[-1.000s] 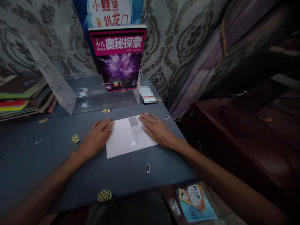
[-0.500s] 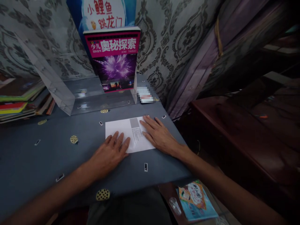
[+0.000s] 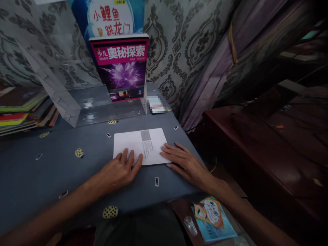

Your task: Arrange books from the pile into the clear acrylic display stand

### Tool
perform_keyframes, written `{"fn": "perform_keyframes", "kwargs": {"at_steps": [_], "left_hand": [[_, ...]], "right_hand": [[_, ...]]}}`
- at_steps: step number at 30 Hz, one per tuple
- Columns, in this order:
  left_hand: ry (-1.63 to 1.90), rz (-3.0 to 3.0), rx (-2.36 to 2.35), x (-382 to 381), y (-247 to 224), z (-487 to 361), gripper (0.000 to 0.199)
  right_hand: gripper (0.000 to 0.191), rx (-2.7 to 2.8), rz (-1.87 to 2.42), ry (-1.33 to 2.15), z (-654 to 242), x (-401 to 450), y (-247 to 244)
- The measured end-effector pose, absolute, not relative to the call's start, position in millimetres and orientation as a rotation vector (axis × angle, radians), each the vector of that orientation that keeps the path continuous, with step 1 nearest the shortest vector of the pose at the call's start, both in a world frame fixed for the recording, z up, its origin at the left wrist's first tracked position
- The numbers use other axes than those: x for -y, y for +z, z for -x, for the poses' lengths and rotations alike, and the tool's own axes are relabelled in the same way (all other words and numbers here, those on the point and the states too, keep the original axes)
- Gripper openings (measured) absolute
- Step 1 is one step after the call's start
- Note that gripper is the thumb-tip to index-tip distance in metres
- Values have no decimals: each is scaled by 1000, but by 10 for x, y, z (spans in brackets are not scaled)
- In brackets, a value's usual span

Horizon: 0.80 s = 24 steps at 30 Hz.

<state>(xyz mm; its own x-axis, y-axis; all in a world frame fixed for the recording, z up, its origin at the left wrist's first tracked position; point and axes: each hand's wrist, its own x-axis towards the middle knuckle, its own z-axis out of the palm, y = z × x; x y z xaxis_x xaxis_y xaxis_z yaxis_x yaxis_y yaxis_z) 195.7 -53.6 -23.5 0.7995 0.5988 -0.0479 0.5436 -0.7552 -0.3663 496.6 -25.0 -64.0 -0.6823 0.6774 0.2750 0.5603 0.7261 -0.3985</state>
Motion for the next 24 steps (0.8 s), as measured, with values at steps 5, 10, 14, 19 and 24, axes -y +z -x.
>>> {"fn": "perform_keyframes", "kwargs": {"at_steps": [5,10,14,19,24], "left_hand": [[33,2841,967,466,-82,-1864,34],[-615,3059,1287,498,69,-1727,24],[-1062,3098,1634,525,229,-1686,27],[-1763,2716,2280,492,179,-1746,34],[-2305,2354,2675,462,-71,-1779,40]], "right_hand": [[34,2369,902,476,-4986,168,-642],[25,2079,933,730,-4926,93,-534],[35,1773,1085,1011,-4865,28,-437],[47,1412,1039,1233,-4609,-86,-329],[47,1409,941,1494,-4268,-165,-166]]}}
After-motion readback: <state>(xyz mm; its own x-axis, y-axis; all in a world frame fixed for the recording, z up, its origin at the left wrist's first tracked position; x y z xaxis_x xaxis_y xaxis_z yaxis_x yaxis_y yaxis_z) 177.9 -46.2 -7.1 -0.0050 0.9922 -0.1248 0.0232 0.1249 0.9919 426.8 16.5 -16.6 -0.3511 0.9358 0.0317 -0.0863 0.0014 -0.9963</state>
